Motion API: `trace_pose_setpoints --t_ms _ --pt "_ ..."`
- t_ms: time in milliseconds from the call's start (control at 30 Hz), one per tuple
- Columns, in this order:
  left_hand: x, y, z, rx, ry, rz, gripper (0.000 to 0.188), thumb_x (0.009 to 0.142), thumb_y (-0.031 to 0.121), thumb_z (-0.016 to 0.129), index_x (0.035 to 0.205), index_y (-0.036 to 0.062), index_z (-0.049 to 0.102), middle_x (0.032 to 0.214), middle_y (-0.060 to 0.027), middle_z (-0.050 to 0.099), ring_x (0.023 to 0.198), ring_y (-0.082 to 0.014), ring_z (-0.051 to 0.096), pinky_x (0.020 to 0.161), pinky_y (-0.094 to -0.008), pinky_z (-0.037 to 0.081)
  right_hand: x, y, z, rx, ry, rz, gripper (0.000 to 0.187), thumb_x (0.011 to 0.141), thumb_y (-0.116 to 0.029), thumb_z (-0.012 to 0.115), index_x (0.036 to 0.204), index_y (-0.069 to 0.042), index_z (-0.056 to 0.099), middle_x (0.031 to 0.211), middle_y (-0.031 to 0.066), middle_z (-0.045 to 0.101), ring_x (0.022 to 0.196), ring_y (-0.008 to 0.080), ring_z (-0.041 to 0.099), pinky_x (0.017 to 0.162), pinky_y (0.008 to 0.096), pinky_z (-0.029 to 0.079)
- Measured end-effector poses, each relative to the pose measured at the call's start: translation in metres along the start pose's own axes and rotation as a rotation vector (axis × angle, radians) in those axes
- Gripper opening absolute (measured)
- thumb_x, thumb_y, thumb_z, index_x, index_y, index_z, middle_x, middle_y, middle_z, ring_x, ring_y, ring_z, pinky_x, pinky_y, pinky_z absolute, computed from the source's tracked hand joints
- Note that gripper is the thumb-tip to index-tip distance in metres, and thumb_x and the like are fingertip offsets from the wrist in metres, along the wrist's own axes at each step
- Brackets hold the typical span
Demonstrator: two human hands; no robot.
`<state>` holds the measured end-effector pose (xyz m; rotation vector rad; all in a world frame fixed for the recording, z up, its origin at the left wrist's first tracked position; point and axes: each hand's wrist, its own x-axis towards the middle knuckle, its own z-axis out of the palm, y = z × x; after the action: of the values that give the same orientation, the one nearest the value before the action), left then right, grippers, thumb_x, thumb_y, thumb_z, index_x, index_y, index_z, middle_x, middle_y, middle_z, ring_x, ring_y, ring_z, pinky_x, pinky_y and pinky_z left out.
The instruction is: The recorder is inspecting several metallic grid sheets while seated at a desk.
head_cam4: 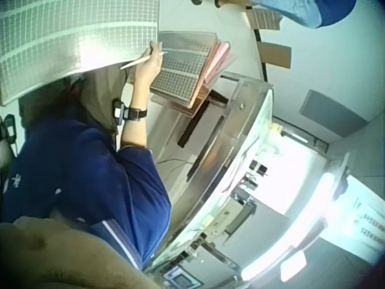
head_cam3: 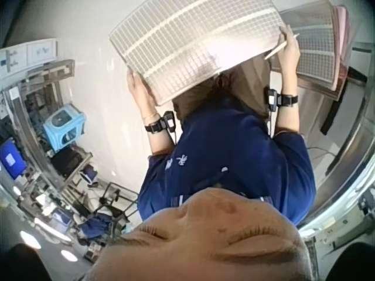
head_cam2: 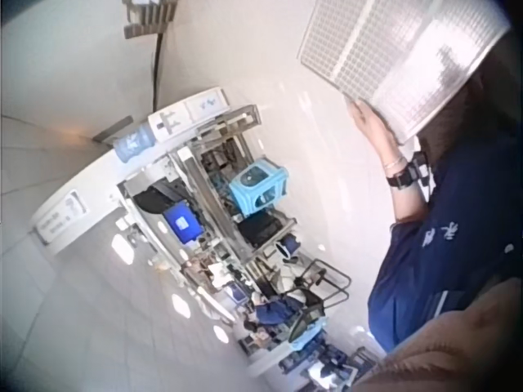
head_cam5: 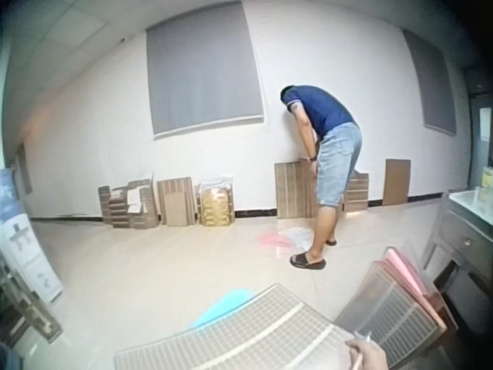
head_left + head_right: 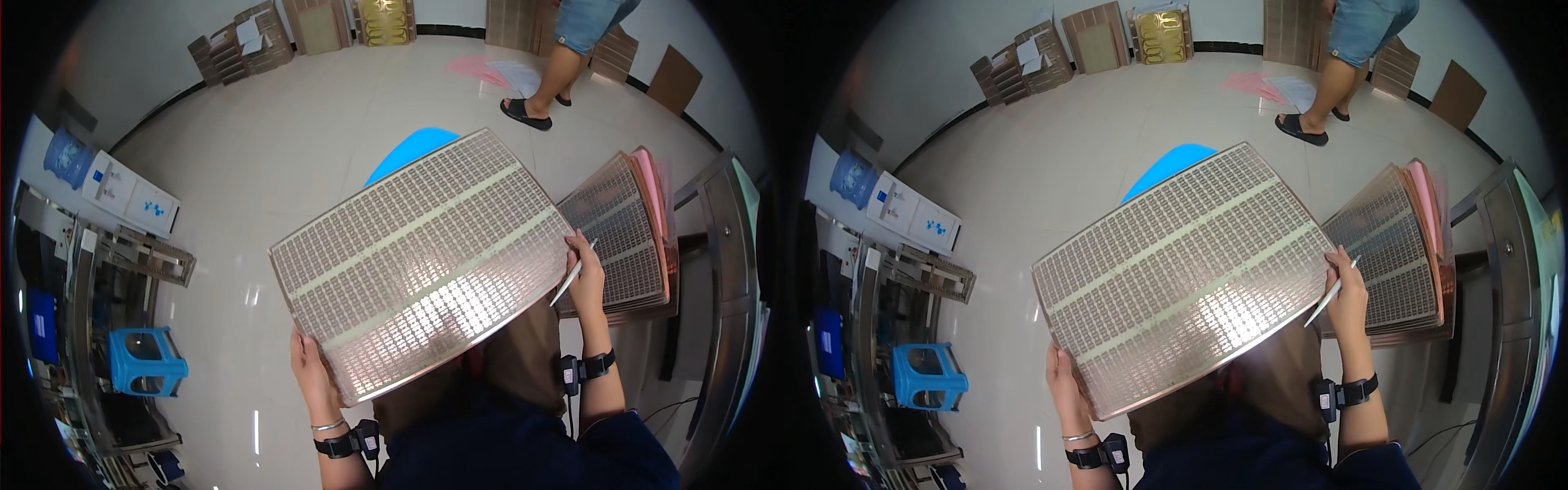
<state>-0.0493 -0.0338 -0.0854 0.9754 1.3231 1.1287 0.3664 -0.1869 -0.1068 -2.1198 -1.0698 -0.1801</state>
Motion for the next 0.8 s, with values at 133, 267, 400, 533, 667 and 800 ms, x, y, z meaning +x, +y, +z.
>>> trace_pose_setpoints --t_ms 133,267,400,533,667,800 --pt "0.0 0.02 0.002 -0.062 0.043 0.024 0.039 0.101 0.013 0.04 0.135 -0.0054 0.042 0.127 -0.0129 0.054 0.112 -0.0188 0.054 0.096 -0.0308 0.043 0.0 0.013 0.0 0.088 -0.003 0.042 0.026 0.087 0.0 0.056 0.113 -0.004 0.061 0.115 0.0221 0.062 0.105 0.0307 0.063 0.086 0.0367 0.05" --pt "0.006 0.021 -0.006 -0.149 0.031 0.035 0.035 0.101 0.015 0.041 0.129 -0.0067 0.046 0.119 -0.0124 0.058 0.107 -0.0179 0.056 0.092 -0.031 0.046 0.013 0.012 -0.015 0.494 -0.057 0.345 0.023 0.093 -0.011 0.056 0.113 -0.001 0.061 0.106 0.0118 0.064 0.097 0.019 0.06 0.085 0.0297 0.047" --pt "0.009 0.025 -0.01 -0.195 0.025 0.051 0.035 0.101 0.016 0.044 0.127 -0.0072 0.048 0.115 -0.012 0.06 0.107 -0.0187 0.057 0.092 -0.0323 0.046 0.014 -0.005 -0.028 0.661 -0.042 0.386 0.029 0.096 -0.021 0.053 0.116 0.0 0.059 0.109 0.0099 0.063 0.1 0.0166 0.058 0.086 0.0282 0.045" --pt "0.013 0.026 -0.012 -0.299 -0.05 0.039 0.037 0.101 0.019 0.044 0.127 -0.0073 0.048 0.118 -0.0128 0.059 0.111 -0.0195 0.055 0.095 -0.033 0.044 0.006 0.024 -0.032 0.739 -0.02 0.479 0.036 0.096 -0.021 0.052 0.124 0.001 0.052 0.113 0.0132 0.063 0.1 0.0175 0.059 0.087 0.0283 0.046" --pt "0.01 0.037 -0.006 -0.331 -0.042 0.085 0.043 0.101 0.026 0.042 0.127 -0.0074 0.047 0.115 -0.0128 0.058 0.107 -0.019 0.055 0.094 -0.0335 0.045 0.003 0.033 -0.033 0.925 0.061 0.533 0.037 0.097 -0.018 0.05 0.129 0.0 0.049 0.114 0.014 0.063 0.103 0.0172 0.059 0.088 0.0269 0.045" --pt "0.003 0.048 0.005 -0.314 -0.076 0.104 0.041 0.1 0.026 0.044 0.123 -0.007 0.05 0.113 -0.012 0.059 0.106 -0.0186 0.056 0.093 -0.0324 0.045 -0.002 0.074 -0.053 0.868 0.017 0.588 0.034 0.099 -0.018 0.048 0.126 0.001 0.052 0.107 0.0079 0.062 0.096 0.0129 0.056 0.086 0.0263 0.044"
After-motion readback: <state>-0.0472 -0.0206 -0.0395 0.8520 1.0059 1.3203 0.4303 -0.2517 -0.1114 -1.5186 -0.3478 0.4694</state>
